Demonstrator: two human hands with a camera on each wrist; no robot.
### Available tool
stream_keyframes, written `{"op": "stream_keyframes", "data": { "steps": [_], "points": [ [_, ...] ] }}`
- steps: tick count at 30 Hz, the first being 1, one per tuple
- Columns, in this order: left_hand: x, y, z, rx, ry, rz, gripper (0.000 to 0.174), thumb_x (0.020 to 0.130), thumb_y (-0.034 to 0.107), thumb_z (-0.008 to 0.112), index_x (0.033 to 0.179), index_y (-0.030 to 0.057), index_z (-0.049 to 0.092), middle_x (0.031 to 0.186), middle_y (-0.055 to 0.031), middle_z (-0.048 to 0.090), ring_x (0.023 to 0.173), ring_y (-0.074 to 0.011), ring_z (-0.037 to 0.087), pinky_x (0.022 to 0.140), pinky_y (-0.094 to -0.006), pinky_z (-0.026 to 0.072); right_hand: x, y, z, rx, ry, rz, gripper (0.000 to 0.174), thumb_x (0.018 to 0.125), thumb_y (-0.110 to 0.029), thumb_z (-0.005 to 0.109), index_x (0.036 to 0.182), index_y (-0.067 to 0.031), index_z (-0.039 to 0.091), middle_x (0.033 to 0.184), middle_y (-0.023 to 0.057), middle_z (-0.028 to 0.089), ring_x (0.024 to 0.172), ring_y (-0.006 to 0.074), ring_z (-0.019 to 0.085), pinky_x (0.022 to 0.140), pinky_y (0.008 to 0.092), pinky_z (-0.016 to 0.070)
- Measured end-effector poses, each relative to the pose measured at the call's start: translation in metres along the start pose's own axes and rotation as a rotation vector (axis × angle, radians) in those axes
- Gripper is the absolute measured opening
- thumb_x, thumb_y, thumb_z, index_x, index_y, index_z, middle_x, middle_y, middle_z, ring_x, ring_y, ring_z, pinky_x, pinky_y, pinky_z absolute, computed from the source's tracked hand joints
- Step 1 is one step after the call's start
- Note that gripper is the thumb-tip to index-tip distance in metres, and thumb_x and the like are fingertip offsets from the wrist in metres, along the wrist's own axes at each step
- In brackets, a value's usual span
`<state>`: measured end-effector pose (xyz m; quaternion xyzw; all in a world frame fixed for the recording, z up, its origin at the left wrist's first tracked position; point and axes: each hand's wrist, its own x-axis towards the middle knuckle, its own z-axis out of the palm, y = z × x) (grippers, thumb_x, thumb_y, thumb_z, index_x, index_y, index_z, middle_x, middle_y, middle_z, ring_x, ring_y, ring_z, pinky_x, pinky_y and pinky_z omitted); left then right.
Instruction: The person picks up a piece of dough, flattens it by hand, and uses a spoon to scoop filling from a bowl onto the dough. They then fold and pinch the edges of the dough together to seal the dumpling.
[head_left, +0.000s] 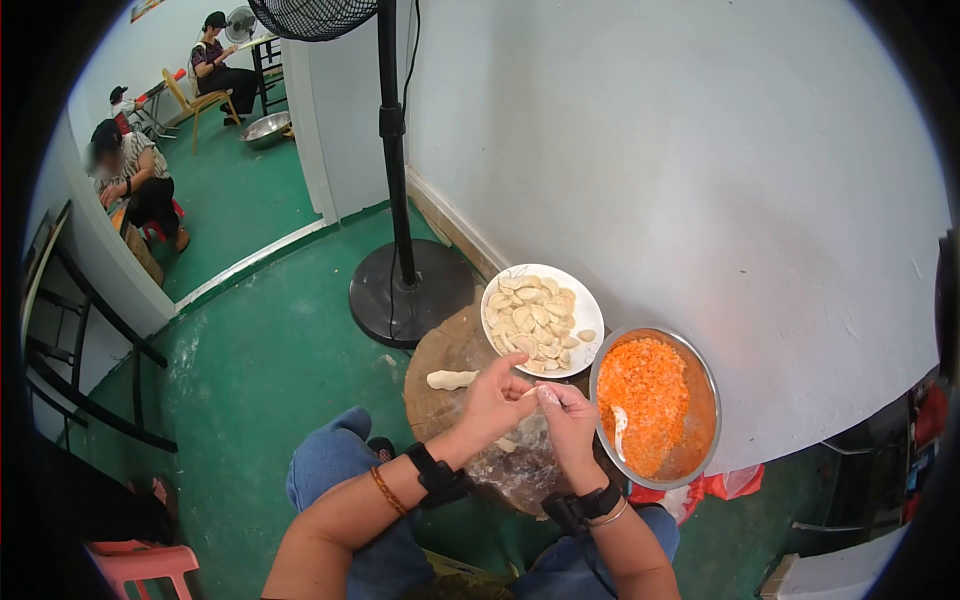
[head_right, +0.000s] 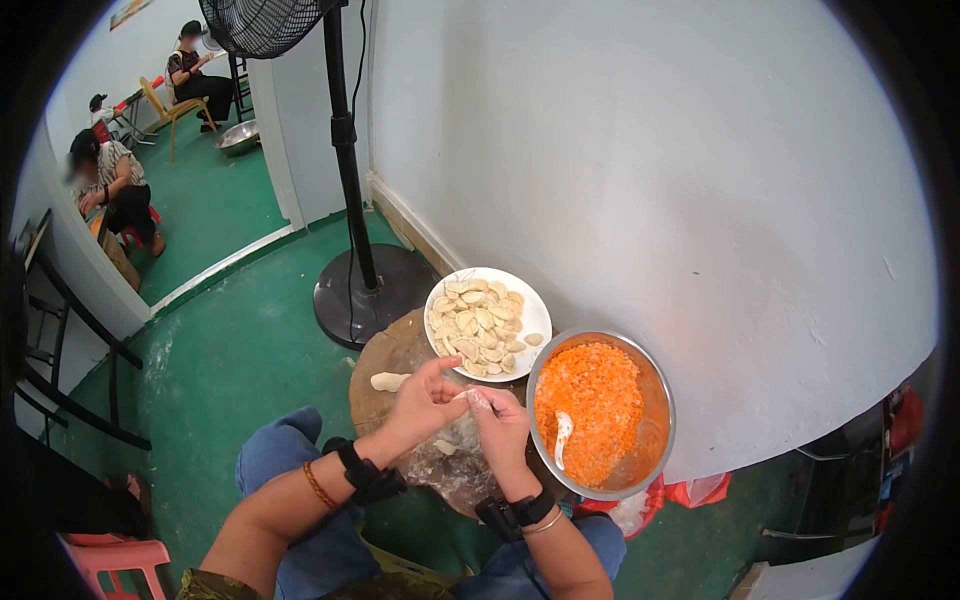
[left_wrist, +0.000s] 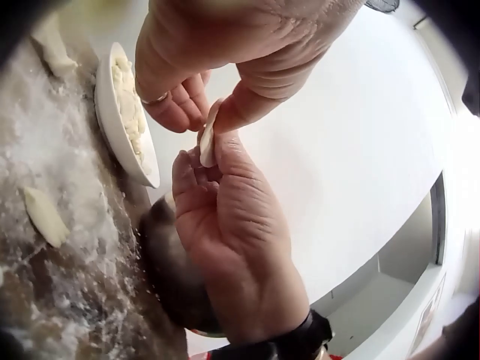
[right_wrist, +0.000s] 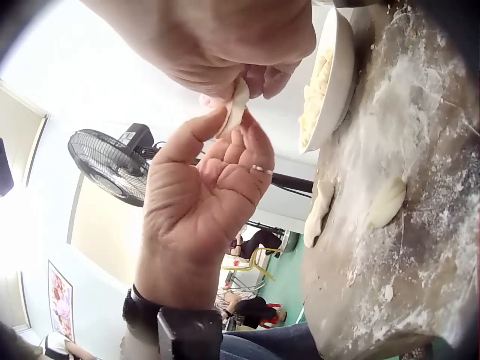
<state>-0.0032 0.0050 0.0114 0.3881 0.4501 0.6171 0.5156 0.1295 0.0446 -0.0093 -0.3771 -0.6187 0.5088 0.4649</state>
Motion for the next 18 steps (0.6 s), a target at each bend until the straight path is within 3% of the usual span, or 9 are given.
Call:
{"op": "stream_keyframes", "data": {
  "steps": [5, 8, 11, 17, 18],
  "points": [
    [0.0, -0.005, 0.002, -0.162, 0.061, -0.105, 0.048, 0.081, -0.003, 0.059, 0.124, -0.0013, 0.037, 0.082, -0.0052, 0.06, 0.075, -0.0082, 0.057, 0.067, -0.0201, 0.0463, 0.0, 0.002, 0.003, 0.124, 0.075, 0.073, 0.014, 0.083, -0.007, 0.06, 0.094, 0.0022, 0.065, 0.09, 0.0053, 0.063, 0.081, 0.0084, 0.056, 0.073, 0.0222, 0.0447],
    [0.001, -0.009, -0.004, 0.043, 0.012, 0.019, 0.045, 0.083, -0.003, 0.057, 0.124, -0.0001, 0.039, 0.084, -0.0047, 0.06, 0.075, -0.007, 0.056, 0.065, -0.0191, 0.0452, -0.003, -0.016, 0.01, 0.229, 0.051, 0.118, 0.015, 0.084, -0.007, 0.061, 0.094, 0.003, 0.065, 0.092, 0.0062, 0.063, 0.082, 0.0082, 0.056, 0.073, 0.0215, 0.0447],
    [0.002, -0.006, -0.004, 0.092, -0.028, 0.016, 0.047, 0.083, -0.003, 0.056, 0.126, 0.0011, 0.038, 0.085, -0.0041, 0.06, 0.077, -0.0064, 0.055, 0.064, -0.0185, 0.044, -0.001, -0.002, 0.005, 0.218, 0.021, 0.156, 0.016, 0.084, -0.007, 0.061, 0.095, 0.004, 0.064, 0.094, 0.0066, 0.063, 0.083, 0.008, 0.056, 0.074, 0.021, 0.0446],
    [0.0, -0.001, 0.005, -0.291, 0.034, -0.069, 0.057, 0.081, -0.003, 0.059, 0.131, 0.0002, 0.031, 0.086, -0.0055, 0.059, 0.079, -0.0066, 0.055, 0.067, -0.0184, 0.0445, -0.003, 0.005, 0.008, 0.263, 0.142, 0.099, 0.017, 0.085, -0.006, 0.059, 0.097, 0.005, 0.063, 0.094, 0.0074, 0.063, 0.083, 0.0085, 0.056, 0.076, 0.0223, 0.0451],
    [0.0, -0.002, 0.005, -0.245, 0.015, -0.043, 0.059, 0.081, -0.003, 0.059, 0.132, 0.0, 0.03, 0.088, -0.006, 0.059, 0.081, -0.0071, 0.055, 0.069, -0.019, 0.0452, -0.003, 0.003, 0.009, 0.294, 0.132, 0.112, 0.017, 0.085, -0.006, 0.059, 0.097, 0.005, 0.063, 0.094, 0.0076, 0.063, 0.083, 0.0087, 0.056, 0.076, 0.0224, 0.0451]
  ]
}}
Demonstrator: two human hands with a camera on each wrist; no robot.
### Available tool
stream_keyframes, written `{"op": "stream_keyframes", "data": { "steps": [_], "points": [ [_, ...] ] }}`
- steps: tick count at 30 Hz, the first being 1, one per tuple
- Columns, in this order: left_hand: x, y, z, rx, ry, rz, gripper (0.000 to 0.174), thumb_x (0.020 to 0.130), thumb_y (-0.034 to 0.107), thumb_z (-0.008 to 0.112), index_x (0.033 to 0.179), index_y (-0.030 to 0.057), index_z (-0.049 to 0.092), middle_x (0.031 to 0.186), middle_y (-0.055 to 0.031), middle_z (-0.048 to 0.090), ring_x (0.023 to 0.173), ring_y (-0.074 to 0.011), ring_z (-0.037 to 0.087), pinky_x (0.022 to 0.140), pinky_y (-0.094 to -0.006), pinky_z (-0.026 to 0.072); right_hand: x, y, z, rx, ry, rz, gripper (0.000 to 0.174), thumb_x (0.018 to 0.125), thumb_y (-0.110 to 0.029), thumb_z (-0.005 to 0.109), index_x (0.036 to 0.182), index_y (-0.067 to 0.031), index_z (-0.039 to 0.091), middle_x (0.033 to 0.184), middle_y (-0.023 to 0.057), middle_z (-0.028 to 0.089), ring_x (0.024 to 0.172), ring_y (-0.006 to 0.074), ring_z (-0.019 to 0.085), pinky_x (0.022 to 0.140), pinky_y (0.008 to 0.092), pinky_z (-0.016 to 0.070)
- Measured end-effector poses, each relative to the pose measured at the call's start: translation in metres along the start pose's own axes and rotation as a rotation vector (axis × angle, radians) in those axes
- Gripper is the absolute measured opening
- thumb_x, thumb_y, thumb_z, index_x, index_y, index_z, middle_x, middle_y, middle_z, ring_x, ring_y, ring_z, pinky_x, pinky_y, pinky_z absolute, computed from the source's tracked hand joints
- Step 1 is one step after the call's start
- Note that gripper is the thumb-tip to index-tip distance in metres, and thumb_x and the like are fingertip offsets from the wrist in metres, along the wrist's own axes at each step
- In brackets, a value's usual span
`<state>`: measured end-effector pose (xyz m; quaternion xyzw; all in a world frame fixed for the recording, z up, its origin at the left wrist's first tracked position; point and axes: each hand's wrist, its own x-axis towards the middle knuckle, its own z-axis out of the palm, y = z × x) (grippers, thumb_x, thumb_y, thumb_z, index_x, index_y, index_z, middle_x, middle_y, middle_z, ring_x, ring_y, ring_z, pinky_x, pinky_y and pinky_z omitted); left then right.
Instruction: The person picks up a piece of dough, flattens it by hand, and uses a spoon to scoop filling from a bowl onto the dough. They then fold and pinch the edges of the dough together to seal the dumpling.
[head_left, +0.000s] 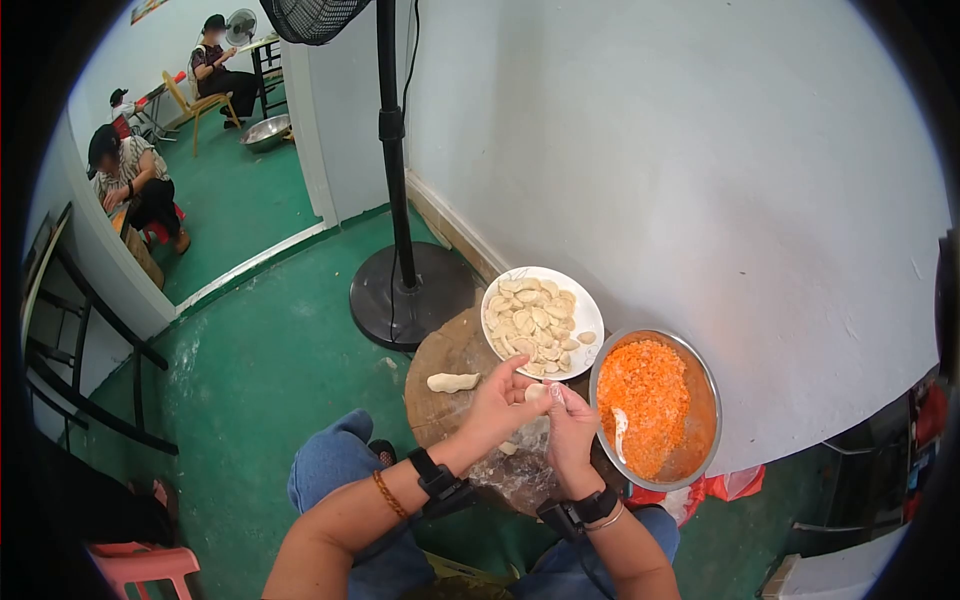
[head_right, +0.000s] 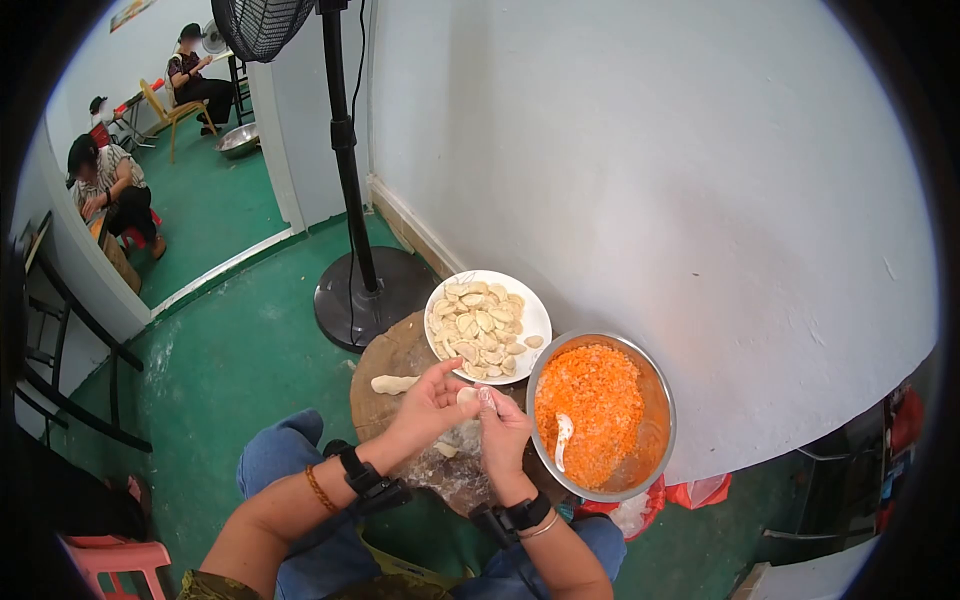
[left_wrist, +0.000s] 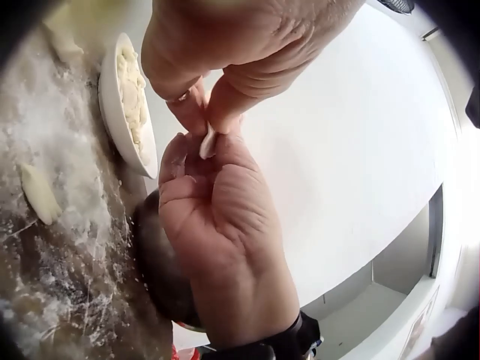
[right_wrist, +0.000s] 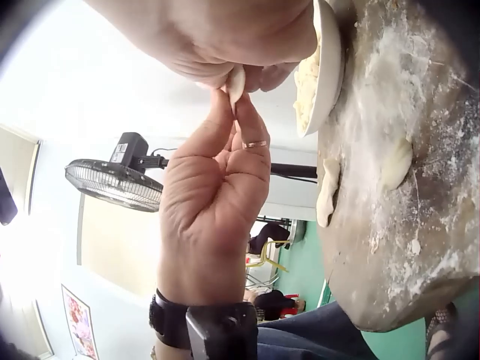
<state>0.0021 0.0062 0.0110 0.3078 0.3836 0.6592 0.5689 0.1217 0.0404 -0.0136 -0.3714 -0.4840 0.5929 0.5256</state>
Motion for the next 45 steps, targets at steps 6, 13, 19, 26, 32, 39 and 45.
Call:
{"op": "stream_keyframes", "data": {
  "steps": [6, 13, 19, 26, 32, 39, 45],
  "points": [
    [0.001, 0.007, -0.009, 0.164, -0.073, -0.011, 0.063, 0.079, -0.004, 0.062, 0.133, -0.0007, 0.029, 0.095, -0.0081, 0.059, 0.087, -0.0101, 0.057, 0.076, -0.0225, 0.0478, -0.005, -0.017, 0.009, -0.016, -0.052, 0.035, 0.019, 0.086, -0.006, 0.058, 0.1, 0.005, 0.062, 0.094, 0.0076, 0.063, 0.082, 0.0094, 0.056, 0.076, 0.0227, 0.0455],
    [0.0, 0.005, -0.008, 0.071, -0.04, -0.039, 0.059, 0.079, -0.004, 0.06, 0.132, -0.0006, 0.031, 0.093, -0.0079, 0.059, 0.083, -0.0105, 0.058, 0.073, -0.0224, 0.0484, -0.001, -0.009, 0.0, 0.017, -0.053, 0.048, 0.023, 0.084, -0.004, 0.059, 0.105, 0.0057, 0.06, 0.095, 0.0075, 0.063, 0.083, 0.0096, 0.057, 0.075, 0.0228, 0.0459],
    [0.001, 0.003, -0.015, 0.071, 0.069, -0.124, 0.047, 0.086, 0.006, 0.054, 0.129, 0.0003, 0.036, 0.103, -0.0083, 0.056, 0.093, -0.0124, 0.055, 0.081, -0.0268, 0.0471, -0.005, -0.021, 0.009, 0.037, -0.089, 0.032, 0.022, 0.083, -0.001, 0.06, 0.104, 0.0055, 0.06, 0.1, 0.0091, 0.062, 0.085, 0.0109, 0.057, 0.077, 0.0236, 0.0459],
    [-0.002, 0.006, -0.022, -0.49, -0.103, -0.461, 0.035, 0.091, 0.027, 0.051, 0.115, 0.0013, 0.048, 0.104, -0.0081, 0.056, 0.096, -0.0169, 0.056, 0.083, -0.0306, 0.0466, -0.009, -0.03, 0.002, -0.735, -0.282, -0.593, 0.023, 0.076, -0.004, 0.066, 0.099, -0.0005, 0.063, 0.096, 0.0119, 0.064, 0.088, 0.0202, 0.059, 0.078, 0.03, 0.0463],
    [-0.003, 0.009, -0.015, -0.212, 0.02, -0.318, 0.025, 0.091, 0.018, 0.052, 0.107, -0.0012, 0.054, 0.1, -0.0068, 0.059, 0.089, -0.0143, 0.058, 0.078, -0.029, 0.0493, -0.008, -0.024, 0.003, -0.365, -0.116, -0.293, 0.022, 0.082, -0.007, 0.062, 0.103, 0.0019, 0.06, 0.098, 0.0089, 0.062, 0.094, 0.0147, 0.055, 0.082, 0.0272, 0.044],
    [-0.005, -0.005, -0.008, 0.162, 0.011, -0.007, 0.017, 0.09, 0.007, 0.049, 0.103, -0.0005, 0.057, 0.09, -0.004, 0.061, 0.076, -0.0083, 0.058, 0.063, -0.021, 0.0503, -0.002, -0.004, 0.001, -0.115, -0.179, 0.021, 0.025, 0.087, -0.009, 0.056, 0.109, 0.0033, 0.058, 0.098, 0.0059, 0.061, 0.09, 0.0103, 0.055, 0.081, 0.0244, 0.0441],
    [-0.006, -0.005, -0.002, 0.228, 0.03, 0.057, 0.018, 0.09, 0.005, 0.047, 0.105, 0.0017, 0.055, 0.089, -0.0032, 0.061, 0.075, -0.0068, 0.056, 0.061, -0.0202, 0.0494, -0.008, -0.019, 0.013, -0.003, -0.17, 0.104, 0.023, 0.086, -0.008, 0.057, 0.106, 0.0035, 0.06, 0.095, 0.0052, 0.063, 0.083, 0.008, 0.056, 0.074, 0.0219, 0.0458]
  ]
}}
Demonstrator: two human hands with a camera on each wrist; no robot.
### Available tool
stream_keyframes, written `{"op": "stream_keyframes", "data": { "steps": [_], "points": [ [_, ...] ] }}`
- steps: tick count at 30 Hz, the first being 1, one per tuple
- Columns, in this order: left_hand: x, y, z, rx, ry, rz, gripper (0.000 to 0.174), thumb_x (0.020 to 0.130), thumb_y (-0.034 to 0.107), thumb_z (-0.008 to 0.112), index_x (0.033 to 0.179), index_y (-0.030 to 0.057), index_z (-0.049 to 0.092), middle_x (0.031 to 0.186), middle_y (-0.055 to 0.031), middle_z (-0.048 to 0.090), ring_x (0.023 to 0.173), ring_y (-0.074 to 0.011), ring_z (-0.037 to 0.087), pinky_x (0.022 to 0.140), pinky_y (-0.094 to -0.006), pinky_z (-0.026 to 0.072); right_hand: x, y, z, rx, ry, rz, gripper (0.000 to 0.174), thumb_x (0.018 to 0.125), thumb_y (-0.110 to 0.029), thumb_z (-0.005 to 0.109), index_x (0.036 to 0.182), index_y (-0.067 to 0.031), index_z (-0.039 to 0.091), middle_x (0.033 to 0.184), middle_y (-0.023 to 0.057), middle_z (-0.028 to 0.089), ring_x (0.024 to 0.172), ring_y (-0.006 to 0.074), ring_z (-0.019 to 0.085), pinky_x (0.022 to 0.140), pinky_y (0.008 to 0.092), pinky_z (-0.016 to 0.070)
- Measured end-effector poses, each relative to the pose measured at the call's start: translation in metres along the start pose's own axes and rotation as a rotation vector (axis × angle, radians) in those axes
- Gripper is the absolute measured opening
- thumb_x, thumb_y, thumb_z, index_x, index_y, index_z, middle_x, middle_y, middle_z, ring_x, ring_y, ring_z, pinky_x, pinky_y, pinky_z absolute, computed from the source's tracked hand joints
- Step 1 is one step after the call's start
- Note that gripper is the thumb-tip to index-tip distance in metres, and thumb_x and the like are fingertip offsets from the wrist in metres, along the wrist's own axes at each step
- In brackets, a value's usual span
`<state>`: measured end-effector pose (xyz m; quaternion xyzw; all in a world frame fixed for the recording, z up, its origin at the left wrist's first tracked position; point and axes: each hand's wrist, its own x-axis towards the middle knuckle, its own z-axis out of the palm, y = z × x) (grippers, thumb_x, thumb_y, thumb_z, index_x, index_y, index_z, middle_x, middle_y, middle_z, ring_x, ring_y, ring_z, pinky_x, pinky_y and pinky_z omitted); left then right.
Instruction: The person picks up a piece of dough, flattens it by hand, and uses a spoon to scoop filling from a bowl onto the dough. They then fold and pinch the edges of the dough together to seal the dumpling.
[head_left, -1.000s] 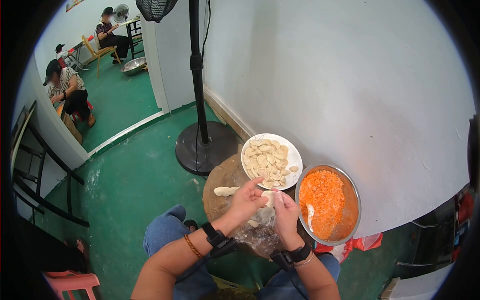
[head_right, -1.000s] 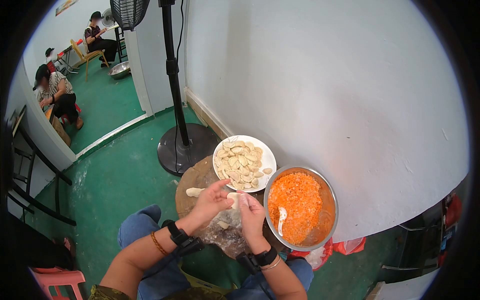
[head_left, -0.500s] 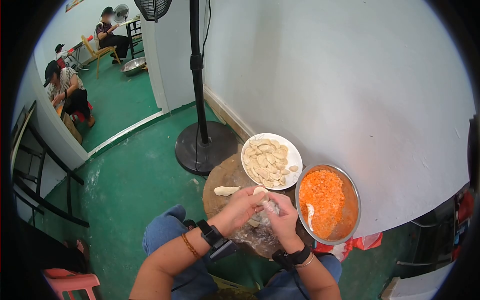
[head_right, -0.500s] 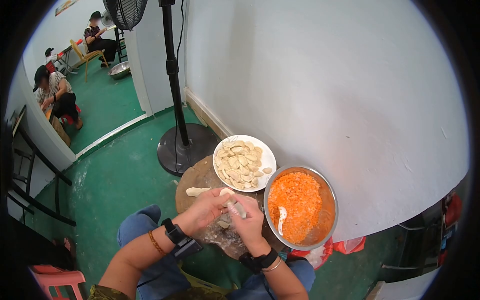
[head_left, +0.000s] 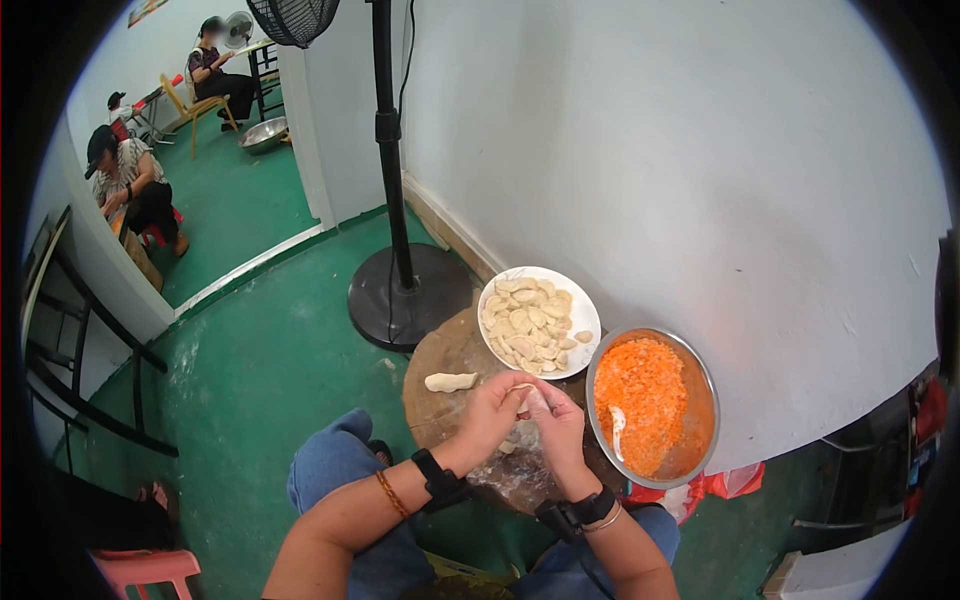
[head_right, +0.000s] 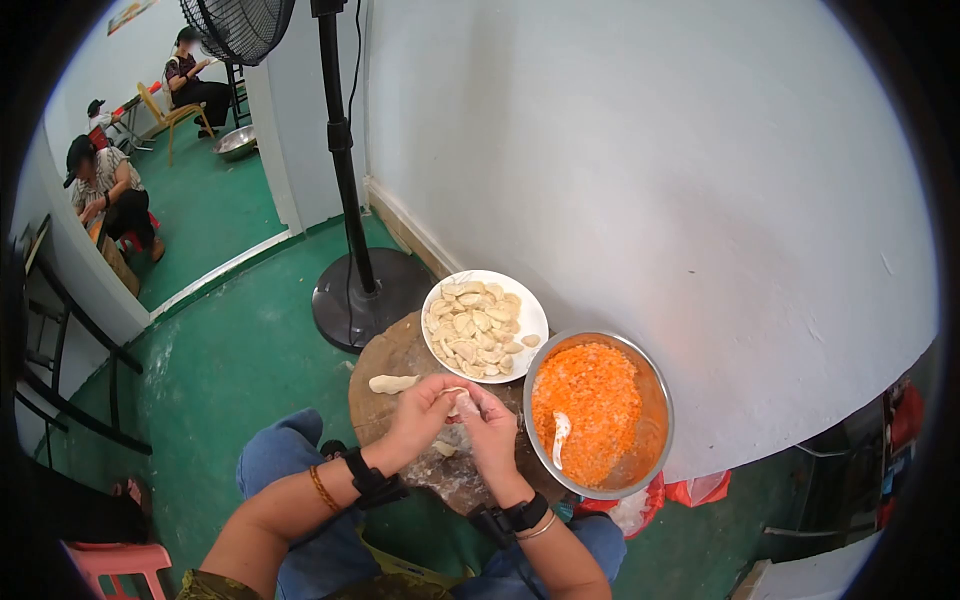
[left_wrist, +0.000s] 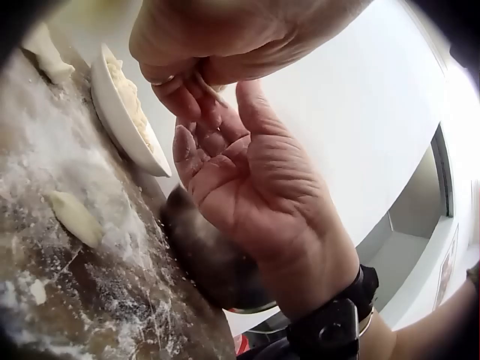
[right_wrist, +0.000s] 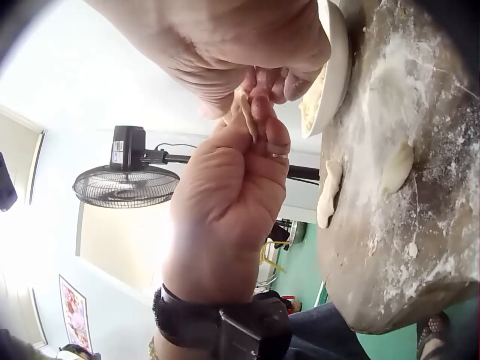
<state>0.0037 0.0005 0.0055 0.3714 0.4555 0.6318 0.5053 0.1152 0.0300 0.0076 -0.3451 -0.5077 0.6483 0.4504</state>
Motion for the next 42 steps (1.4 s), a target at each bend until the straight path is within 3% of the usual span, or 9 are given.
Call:
{"op": "stream_keyframes", "data": {
  "steps": [8, 11, 15, 19, 26, 28, 35, 38, 42],
  "points": [
    [0.002, 0.001, -0.004, -0.259, -0.095, -0.293, 0.026, 0.092, 0.011, 0.048, 0.116, 0.0022, 0.047, 0.102, -0.0039, 0.058, 0.084, -0.0072, 0.056, 0.07, -0.0224, 0.0498, 0.004, 0.022, -0.02, -0.241, 0.115, -0.124, 0.016, 0.083, -0.006, 0.059, 0.097, 0.002, 0.063, 0.09, 0.0061, 0.064, 0.079, 0.009, 0.057, 0.071, 0.0231, 0.0463],
    [0.002, -0.011, -0.004, 0.015, -0.178, -0.085, 0.029, 0.091, 0.011, 0.05, 0.118, 0.0014, 0.048, 0.103, -0.0045, 0.058, 0.085, -0.0073, 0.057, 0.068, -0.0225, 0.0503, 0.002, 0.023, -0.02, -0.31, 0.138, -0.205, 0.014, 0.082, -0.005, 0.06, 0.093, 0.0015, 0.064, 0.088, 0.0072, 0.064, 0.08, 0.0108, 0.058, 0.071, 0.0243, 0.0464],
    [0.002, -0.019, -0.009, 0.003, -0.155, -0.168, 0.034, 0.088, 0.01, 0.053, 0.12, 0.0006, 0.048, 0.104, -0.0049, 0.059, 0.084, -0.0073, 0.057, 0.065, -0.0219, 0.0504, -0.004, 0.014, -0.02, -0.475, 0.116, -0.242, 0.012, 0.082, -0.004, 0.06, 0.092, 0.0021, 0.063, 0.087, 0.0066, 0.063, 0.079, 0.0106, 0.056, 0.071, 0.0236, 0.0453],
    [-0.003, -0.008, -0.008, 0.318, -0.119, -0.149, 0.04, 0.085, 0.007, 0.056, 0.123, 0.0009, 0.046, 0.103, -0.0063, 0.059, 0.075, -0.0086, 0.059, 0.061, -0.0223, 0.0498, -0.005, 0.019, -0.028, -0.686, 0.109, -0.361, 0.014, 0.079, -0.007, 0.062, 0.091, 0.0006, 0.063, 0.083, 0.0133, 0.063, 0.076, 0.0215, 0.061, 0.068, 0.0285, 0.0474],
    [0.01, -0.057, -0.031, 0.558, -0.01, 0.124, 0.046, 0.081, 0.006, 0.058, 0.125, 0.0028, 0.045, 0.104, -0.0096, 0.057, 0.064, -0.0106, 0.058, 0.056, -0.0237, 0.047, -0.004, 0.03, -0.036, -0.877, 0.049, -0.167, 0.014, 0.076, -0.006, 0.063, 0.087, 0.0004, 0.062, 0.082, 0.0189, 0.061, 0.076, 0.0325, 0.059, 0.067, 0.0361, 0.0475],
    [0.008, -0.049, -0.03, 0.538, -0.029, 0.054, 0.044, 0.081, 0.006, 0.058, 0.123, 0.0024, 0.046, 0.104, -0.0101, 0.057, 0.063, -0.0108, 0.058, 0.056, -0.0238, 0.047, -0.005, 0.029, -0.036, -0.986, 0.015, -0.187, 0.015, 0.075, -0.006, 0.063, 0.088, 0.0006, 0.062, 0.082, 0.0196, 0.06, 0.076, 0.0345, 0.059, 0.068, 0.0373, 0.0473],
    [-0.001, -0.024, -0.026, 0.64, -0.103, -0.08, 0.038, 0.082, 0.007, 0.057, 0.118, 0.002, 0.051, 0.105, -0.0106, 0.057, 0.07, -0.0103, 0.058, 0.061, -0.0253, 0.0476, -0.002, 0.037, -0.043, -0.918, 0.028, -0.084, 0.019, 0.074, -0.006, 0.064, 0.092, 0.0005, 0.061, 0.078, 0.0177, 0.06, 0.071, 0.0287, 0.06, 0.066, 0.0339, 0.0476],
    [0.001, -0.041, -0.031, 0.505, -0.057, -0.049, 0.038, 0.078, 0.011, 0.06, 0.115, 0.0022, 0.053, 0.106, -0.014, 0.058, 0.081, -0.0194, 0.059, 0.069, -0.0305, 0.0481, -0.001, 0.04, -0.043, -0.807, 0.049, -0.1, 0.018, 0.076, -0.006, 0.064, 0.093, 0.0005, 0.061, 0.077, 0.0136, 0.06, 0.068, 0.0211, 0.059, 0.064, 0.0295, 0.0473],
    [0.0, -0.041, -0.025, 0.317, -0.036, -0.185, 0.037, 0.084, 0.012, 0.059, 0.118, 0.0012, 0.051, 0.104, -0.0079, 0.059, 0.084, -0.0104, 0.057, 0.071, -0.0253, 0.0474, -0.005, 0.029, -0.032, -0.476, 0.019, -0.047, 0.015, 0.081, -0.005, 0.061, 0.095, 0.0011, 0.059, 0.082, 0.0061, 0.061, 0.073, 0.0105, 0.057, 0.064, 0.0232, 0.0462]
  ]
}}
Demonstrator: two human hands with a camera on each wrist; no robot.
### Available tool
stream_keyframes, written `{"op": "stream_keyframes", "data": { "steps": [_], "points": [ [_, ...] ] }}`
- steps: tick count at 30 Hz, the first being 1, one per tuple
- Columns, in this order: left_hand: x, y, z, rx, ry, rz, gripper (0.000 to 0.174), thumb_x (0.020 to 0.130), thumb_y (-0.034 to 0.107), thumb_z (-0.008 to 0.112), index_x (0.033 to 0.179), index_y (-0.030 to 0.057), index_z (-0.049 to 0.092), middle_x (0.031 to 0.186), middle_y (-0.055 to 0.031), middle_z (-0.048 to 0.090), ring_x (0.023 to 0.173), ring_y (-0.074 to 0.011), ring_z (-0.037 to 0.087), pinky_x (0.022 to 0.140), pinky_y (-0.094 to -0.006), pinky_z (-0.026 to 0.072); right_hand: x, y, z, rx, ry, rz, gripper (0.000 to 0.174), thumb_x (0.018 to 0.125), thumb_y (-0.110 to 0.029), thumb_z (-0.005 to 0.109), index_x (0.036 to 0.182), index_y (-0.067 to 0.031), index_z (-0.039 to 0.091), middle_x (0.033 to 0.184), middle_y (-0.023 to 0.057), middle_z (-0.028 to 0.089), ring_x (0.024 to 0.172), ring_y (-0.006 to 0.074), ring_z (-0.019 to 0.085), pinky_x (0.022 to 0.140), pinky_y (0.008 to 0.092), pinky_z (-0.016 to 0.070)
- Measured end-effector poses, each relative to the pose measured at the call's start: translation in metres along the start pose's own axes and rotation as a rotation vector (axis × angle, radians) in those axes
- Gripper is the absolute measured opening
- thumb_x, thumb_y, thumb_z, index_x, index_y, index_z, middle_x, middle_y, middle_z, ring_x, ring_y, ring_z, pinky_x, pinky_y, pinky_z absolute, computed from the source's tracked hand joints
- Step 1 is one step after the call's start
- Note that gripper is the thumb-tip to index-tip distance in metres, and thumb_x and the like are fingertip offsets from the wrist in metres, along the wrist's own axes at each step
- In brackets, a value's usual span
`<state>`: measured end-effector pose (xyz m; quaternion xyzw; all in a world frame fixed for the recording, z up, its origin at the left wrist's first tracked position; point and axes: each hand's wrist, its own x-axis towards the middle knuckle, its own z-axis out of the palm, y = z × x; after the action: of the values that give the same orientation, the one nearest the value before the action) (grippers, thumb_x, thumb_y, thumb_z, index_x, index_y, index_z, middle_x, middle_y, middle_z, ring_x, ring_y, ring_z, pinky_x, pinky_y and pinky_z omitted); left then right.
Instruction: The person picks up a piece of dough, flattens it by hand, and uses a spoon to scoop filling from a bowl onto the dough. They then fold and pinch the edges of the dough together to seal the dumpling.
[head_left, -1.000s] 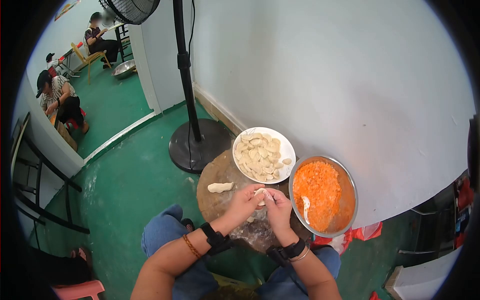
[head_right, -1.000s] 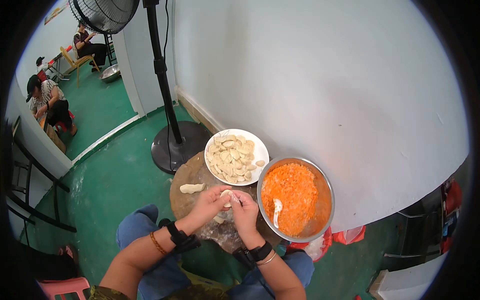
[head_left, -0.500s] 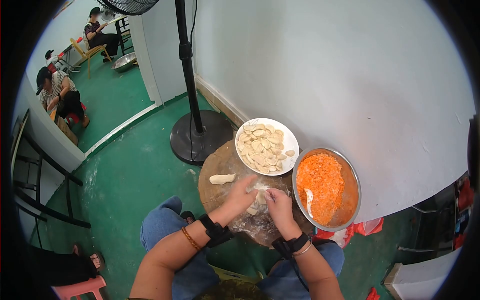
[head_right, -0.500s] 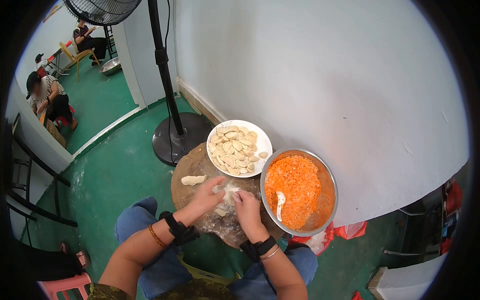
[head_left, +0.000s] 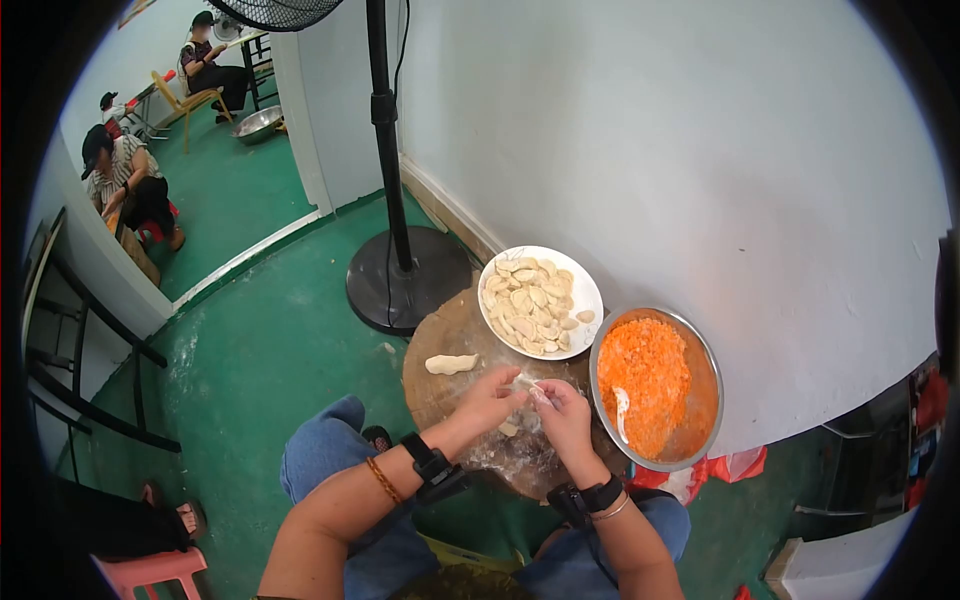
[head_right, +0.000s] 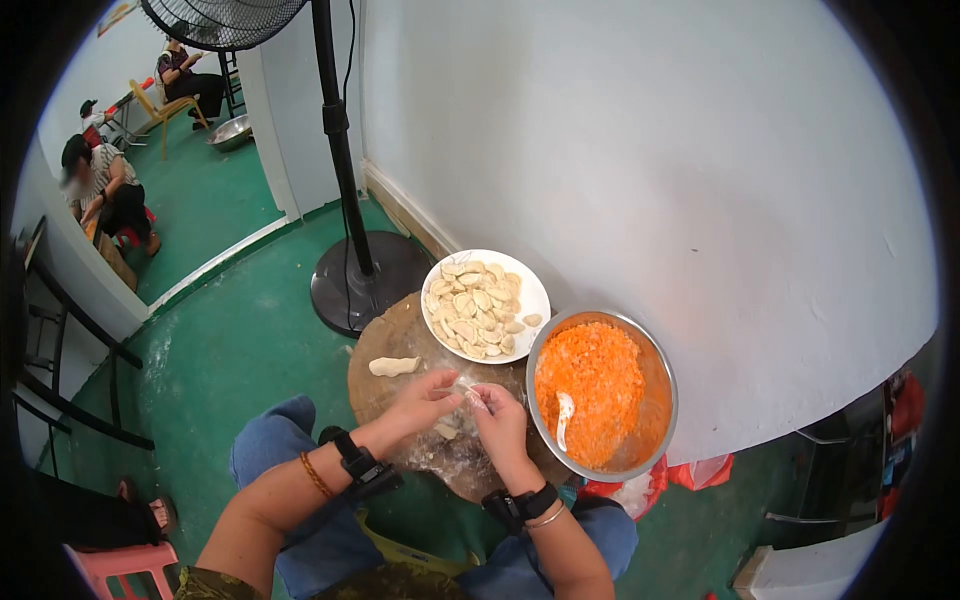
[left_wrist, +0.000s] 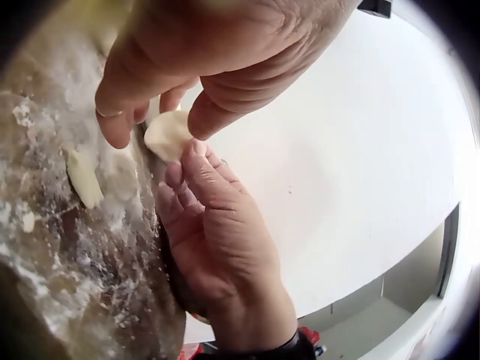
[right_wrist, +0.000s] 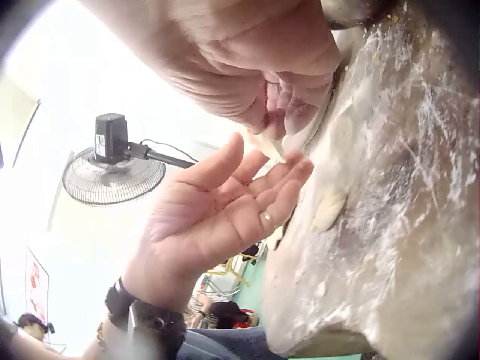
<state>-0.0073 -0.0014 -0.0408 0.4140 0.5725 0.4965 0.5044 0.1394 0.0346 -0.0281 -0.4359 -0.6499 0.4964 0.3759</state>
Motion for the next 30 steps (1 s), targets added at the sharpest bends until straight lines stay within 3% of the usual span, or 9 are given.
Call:
{"op": "stream_keyframes", "data": {
  "steps": [2, 5, 8, 14, 17, 23, 25, 30],
  "points": [
    [-0.009, 0.022, 0.001, -0.272, -0.08, -0.144, 0.034, 0.085, 0.012, 0.059, 0.116, -0.0008, 0.052, 0.103, -0.0079, 0.06, 0.085, -0.0106, 0.057, 0.073, -0.0248, 0.0476, -0.002, 0.0, 0.003, 0.192, -0.036, 0.042, 0.016, 0.083, -0.003, 0.059, 0.098, 0.0011, 0.058, 0.087, 0.0036, 0.06, 0.076, 0.0082, 0.056, 0.067, 0.0219, 0.0461],
    [-0.005, 0.015, 0.002, -0.371, -0.073, -0.04, 0.026, 0.086, 0.01, 0.058, 0.108, -0.0036, 0.057, 0.097, -0.0077, 0.062, 0.083, -0.0097, 0.058, 0.072, -0.023, 0.0475, -0.003, -0.001, 0.008, 0.314, -0.058, 0.028, 0.018, 0.084, -0.003, 0.057, 0.102, 0.001, 0.056, 0.09, 0.0023, 0.06, 0.08, 0.0074, 0.055, 0.07, 0.0216, 0.0462],
    [-0.003, 0.015, 0.006, -0.244, 0.042, 0.109, 0.019, 0.084, 0.006, 0.058, 0.1, -0.0042, 0.061, 0.088, -0.0059, 0.065, 0.078, -0.0085, 0.058, 0.068, -0.0205, 0.0466, -0.005, -0.013, 0.01, 0.296, -0.012, -0.041, 0.017, 0.084, -0.004, 0.059, 0.099, 0.0018, 0.057, 0.088, 0.0034, 0.061, 0.079, 0.0069, 0.055, 0.07, 0.021, 0.0458],
    [-0.005, 0.028, 0.013, -0.234, 0.1, 0.181, 0.017, 0.084, 0.004, 0.058, 0.099, -0.0045, 0.061, 0.088, -0.0043, 0.064, 0.077, -0.0068, 0.057, 0.068, -0.021, 0.0473, -0.001, -0.01, 0.007, 0.246, 0.053, -0.047, 0.018, 0.084, -0.005, 0.06, 0.1, 0.0016, 0.057, 0.089, 0.0033, 0.06, 0.08, 0.0075, 0.055, 0.072, 0.0211, 0.0454],
    [-0.005, 0.029, 0.02, -0.306, 0.114, 0.242, 0.017, 0.084, 0.006, 0.059, 0.097, -0.0039, 0.063, 0.081, -0.0023, 0.064, 0.072, -0.0051, 0.056, 0.062, -0.02, 0.0459, 0.0, -0.011, 0.006, 0.276, 0.096, -0.089, 0.018, 0.084, -0.005, 0.06, 0.1, 0.0008, 0.058, 0.089, 0.0032, 0.06, 0.08, 0.0077, 0.055, 0.072, 0.0212, 0.0455],
    [-0.011, 0.054, 0.01, 0.185, 0.119, 0.304, 0.032, 0.083, 0.0, 0.055, 0.114, 0.0021, 0.05, 0.083, -0.0066, 0.065, 0.073, -0.0071, 0.057, 0.065, -0.0217, 0.0465, -0.004, -0.027, 0.013, 0.253, 0.166, -0.176, 0.014, 0.084, -0.004, 0.059, 0.097, 0.0006, 0.059, 0.089, 0.0052, 0.06, 0.081, 0.0088, 0.055, 0.072, 0.0223, 0.0455],
    [-0.012, 0.054, 0.013, 0.194, 0.137, 0.381, 0.036, 0.082, -0.001, 0.055, 0.116, 0.0037, 0.047, 0.082, -0.0079, 0.064, 0.07, -0.0083, 0.057, 0.064, -0.0227, 0.0462, -0.001, -0.014, 0.006, 0.087, 0.157, -0.198, 0.014, 0.084, -0.005, 0.059, 0.097, 0.0006, 0.059, 0.089, 0.0058, 0.06, 0.081, 0.0091, 0.055, 0.072, 0.0232, 0.0457],
    [-0.011, 0.047, 0.016, 0.179, 0.155, 0.457, 0.038, 0.083, -0.002, 0.053, 0.119, 0.0043, 0.043, 0.082, -0.0094, 0.064, 0.07, -0.0124, 0.059, 0.063, -0.0257, 0.0463, -0.001, -0.013, 0.009, 0.089, 0.175, -0.262, 0.015, 0.083, -0.005, 0.06, 0.097, 0.0005, 0.06, 0.089, 0.0068, 0.061, 0.08, 0.0114, 0.056, 0.071, 0.0246, 0.0462]
  ]
}}
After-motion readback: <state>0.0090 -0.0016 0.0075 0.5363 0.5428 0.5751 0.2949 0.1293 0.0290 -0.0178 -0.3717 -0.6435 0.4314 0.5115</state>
